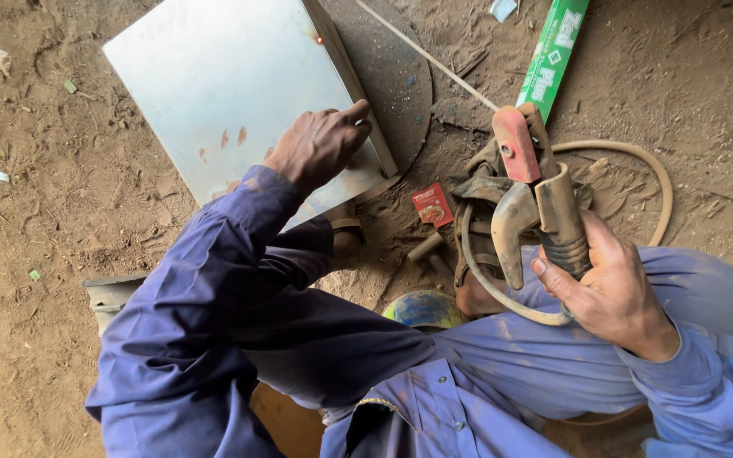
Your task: The person sits on the ground holding a stick welding electrode holder and welds the seam of a metal box, producing sparks. They set the holder down, tap and press the welded panel by hand, strike it with a hammer, then pick the holder back up and weld another spot on the box.
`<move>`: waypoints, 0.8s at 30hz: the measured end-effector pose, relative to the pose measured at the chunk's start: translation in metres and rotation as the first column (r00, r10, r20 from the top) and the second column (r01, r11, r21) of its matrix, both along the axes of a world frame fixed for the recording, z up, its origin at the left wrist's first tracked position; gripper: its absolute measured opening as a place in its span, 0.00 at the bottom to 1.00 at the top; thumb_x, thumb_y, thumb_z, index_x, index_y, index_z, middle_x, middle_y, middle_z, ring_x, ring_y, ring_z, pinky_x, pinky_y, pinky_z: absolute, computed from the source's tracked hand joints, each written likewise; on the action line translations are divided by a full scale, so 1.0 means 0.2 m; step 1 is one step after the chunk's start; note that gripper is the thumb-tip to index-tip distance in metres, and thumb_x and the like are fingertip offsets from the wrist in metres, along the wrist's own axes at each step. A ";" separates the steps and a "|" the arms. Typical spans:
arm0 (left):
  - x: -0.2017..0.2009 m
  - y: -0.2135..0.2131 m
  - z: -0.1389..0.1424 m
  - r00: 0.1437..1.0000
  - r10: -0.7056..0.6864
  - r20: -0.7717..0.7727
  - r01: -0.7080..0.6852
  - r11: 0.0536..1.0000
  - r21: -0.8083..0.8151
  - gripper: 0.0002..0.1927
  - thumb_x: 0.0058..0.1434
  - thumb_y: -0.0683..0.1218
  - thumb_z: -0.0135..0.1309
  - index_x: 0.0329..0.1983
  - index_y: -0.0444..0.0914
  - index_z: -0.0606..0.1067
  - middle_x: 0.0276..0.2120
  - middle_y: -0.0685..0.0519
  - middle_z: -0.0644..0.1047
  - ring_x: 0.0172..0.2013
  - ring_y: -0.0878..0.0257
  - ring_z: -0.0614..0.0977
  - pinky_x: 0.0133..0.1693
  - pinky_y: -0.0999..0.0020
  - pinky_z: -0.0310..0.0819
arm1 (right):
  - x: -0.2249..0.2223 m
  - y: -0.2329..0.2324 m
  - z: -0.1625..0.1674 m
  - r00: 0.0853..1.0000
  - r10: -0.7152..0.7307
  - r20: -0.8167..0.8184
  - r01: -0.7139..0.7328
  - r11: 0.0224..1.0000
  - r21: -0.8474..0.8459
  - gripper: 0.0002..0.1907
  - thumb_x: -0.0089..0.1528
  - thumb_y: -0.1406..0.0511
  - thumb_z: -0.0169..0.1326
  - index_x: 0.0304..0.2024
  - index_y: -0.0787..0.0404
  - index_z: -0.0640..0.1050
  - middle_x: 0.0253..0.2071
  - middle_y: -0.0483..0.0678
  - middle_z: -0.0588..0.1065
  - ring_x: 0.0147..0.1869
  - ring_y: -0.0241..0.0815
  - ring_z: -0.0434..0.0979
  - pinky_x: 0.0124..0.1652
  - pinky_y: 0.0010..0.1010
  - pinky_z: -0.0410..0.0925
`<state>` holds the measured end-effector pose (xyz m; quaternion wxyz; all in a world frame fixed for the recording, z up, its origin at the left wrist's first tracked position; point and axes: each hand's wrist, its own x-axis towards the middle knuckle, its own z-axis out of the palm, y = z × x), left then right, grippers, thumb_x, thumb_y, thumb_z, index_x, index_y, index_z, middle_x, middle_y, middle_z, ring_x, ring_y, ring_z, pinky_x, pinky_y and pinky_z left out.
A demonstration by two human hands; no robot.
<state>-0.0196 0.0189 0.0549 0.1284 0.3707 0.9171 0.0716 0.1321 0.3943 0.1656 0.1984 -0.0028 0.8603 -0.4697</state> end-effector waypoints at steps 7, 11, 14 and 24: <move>-0.07 0.02 0.01 0.997 0.041 0.067 -0.042 0.999 0.008 0.13 0.67 0.45 0.49 0.27 0.39 0.76 0.52 0.52 0.78 0.19 0.62 0.77 0.20 0.66 0.74 | -0.03 -0.01 -0.01 0.995 -0.049 0.092 0.052 0.998 -0.032 0.17 0.58 0.69 0.61 0.48 0.64 0.73 0.31 0.47 0.78 0.31 0.35 0.77 0.33 0.31 0.72; -0.10 0.03 -0.05 1.000 0.030 -0.004 -0.029 0.999 0.042 0.13 0.69 0.45 0.46 0.35 0.42 0.81 0.60 0.47 0.76 0.15 0.63 0.76 0.15 0.69 0.73 | -0.04 -0.01 -0.01 0.990 -0.066 0.122 0.073 0.996 -0.050 0.15 0.58 0.70 0.61 0.46 0.64 0.73 0.30 0.46 0.77 0.29 0.34 0.76 0.31 0.30 0.72; -0.09 0.01 -0.10 0.998 0.048 0.046 -0.048 0.999 0.018 0.14 0.71 0.44 0.44 0.44 0.42 0.82 0.56 0.50 0.78 0.15 0.65 0.74 0.14 0.69 0.70 | -0.03 -0.01 -0.02 0.990 -0.067 0.126 0.075 0.995 -0.058 0.16 0.58 0.70 0.61 0.47 0.64 0.72 0.30 0.45 0.77 0.29 0.33 0.76 0.31 0.29 0.72; -0.08 -0.02 -0.09 0.999 0.005 0.034 -0.004 0.999 -0.033 0.18 0.67 0.42 0.44 0.57 0.42 0.78 0.62 0.45 0.72 0.16 0.66 0.74 0.13 0.71 0.70 | 0.02 0.11 0.03 0.987 -0.127 -0.096 0.089 0.941 -0.326 0.12 0.68 0.66 0.58 0.47 0.65 0.70 0.34 0.46 0.74 0.34 0.35 0.77 0.35 0.27 0.74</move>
